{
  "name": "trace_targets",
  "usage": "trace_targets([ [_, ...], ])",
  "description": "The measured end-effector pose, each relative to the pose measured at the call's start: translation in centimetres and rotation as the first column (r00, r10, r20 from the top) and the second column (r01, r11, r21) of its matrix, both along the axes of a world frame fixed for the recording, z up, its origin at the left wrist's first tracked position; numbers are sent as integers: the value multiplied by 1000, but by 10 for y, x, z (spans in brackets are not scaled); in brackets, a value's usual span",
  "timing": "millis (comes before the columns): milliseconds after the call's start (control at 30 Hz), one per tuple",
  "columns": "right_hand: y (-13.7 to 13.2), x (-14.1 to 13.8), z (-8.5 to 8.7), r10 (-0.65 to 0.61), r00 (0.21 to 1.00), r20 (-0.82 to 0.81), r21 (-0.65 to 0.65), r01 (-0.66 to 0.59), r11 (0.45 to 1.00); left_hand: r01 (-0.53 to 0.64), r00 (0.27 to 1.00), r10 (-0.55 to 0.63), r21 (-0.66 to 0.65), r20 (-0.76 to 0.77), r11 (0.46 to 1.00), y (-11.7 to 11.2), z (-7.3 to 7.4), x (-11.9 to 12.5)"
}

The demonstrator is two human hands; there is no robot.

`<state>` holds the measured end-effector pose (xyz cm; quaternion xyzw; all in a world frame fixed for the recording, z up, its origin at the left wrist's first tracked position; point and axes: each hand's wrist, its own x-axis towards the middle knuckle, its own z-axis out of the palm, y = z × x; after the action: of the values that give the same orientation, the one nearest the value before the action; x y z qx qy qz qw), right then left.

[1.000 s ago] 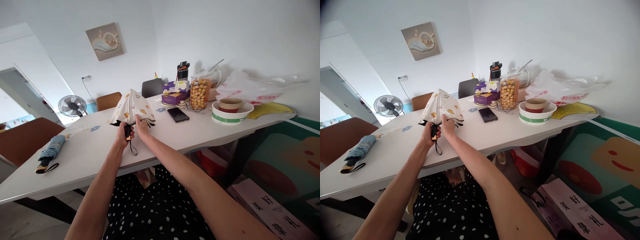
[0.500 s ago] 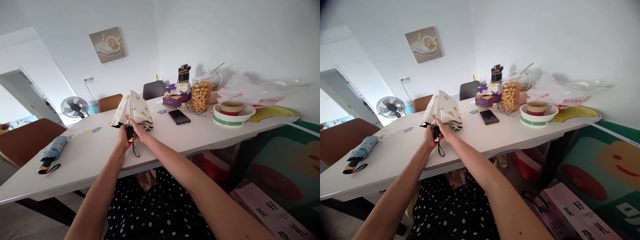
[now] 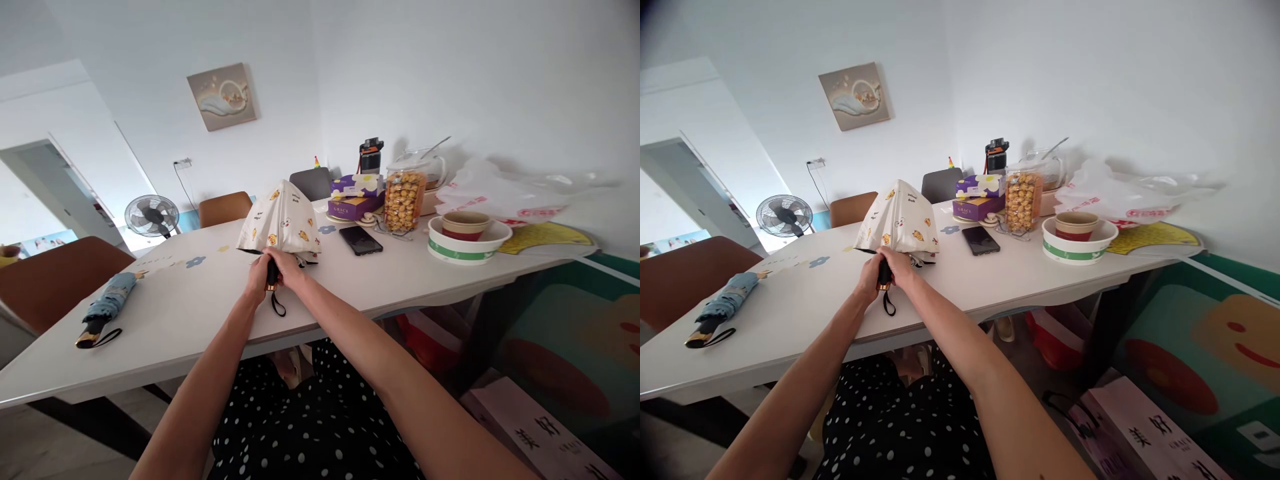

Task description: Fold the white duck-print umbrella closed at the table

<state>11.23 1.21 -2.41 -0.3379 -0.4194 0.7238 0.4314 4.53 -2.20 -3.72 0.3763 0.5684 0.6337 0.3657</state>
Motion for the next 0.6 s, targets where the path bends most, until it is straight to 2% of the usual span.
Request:
trace_targets([
  [67, 3, -1, -1, -26, 997, -73, -2, 25, 1000, -38, 995, 42, 42, -87, 998, -1, 1, -1],
  [133, 6, -2, -2, -58, 988, -140, 15, 61, 998, -27, 992, 36, 80, -122, 996, -3, 3, -4],
  [200, 9, -2, -3, -99, 977, -191, 50, 110, 993, -55, 997, 60, 96, -48, 994, -4, 5, -10],
  [267, 11, -3, -4, -125, 963, -237, 68, 145, 987, -172, 982, 164, 84, 97, 981, -3, 5, -18],
  [367, 10, -1, -3, -59, 970, -238, 29, 68, 997, -327, 913, 307, 29, 269, 945, 2, 2, -32],
  [467, 6, 3, 1, 34, 981, -190, -19, -38, 999, -321, 894, 295, 22, 336, 947, 7, -2, -40],
  [600, 3, 5, 4, 74, 984, -163, -38, -81, 996, -324, 882, 278, 62, 381, 944, 9, -4, -44],
])
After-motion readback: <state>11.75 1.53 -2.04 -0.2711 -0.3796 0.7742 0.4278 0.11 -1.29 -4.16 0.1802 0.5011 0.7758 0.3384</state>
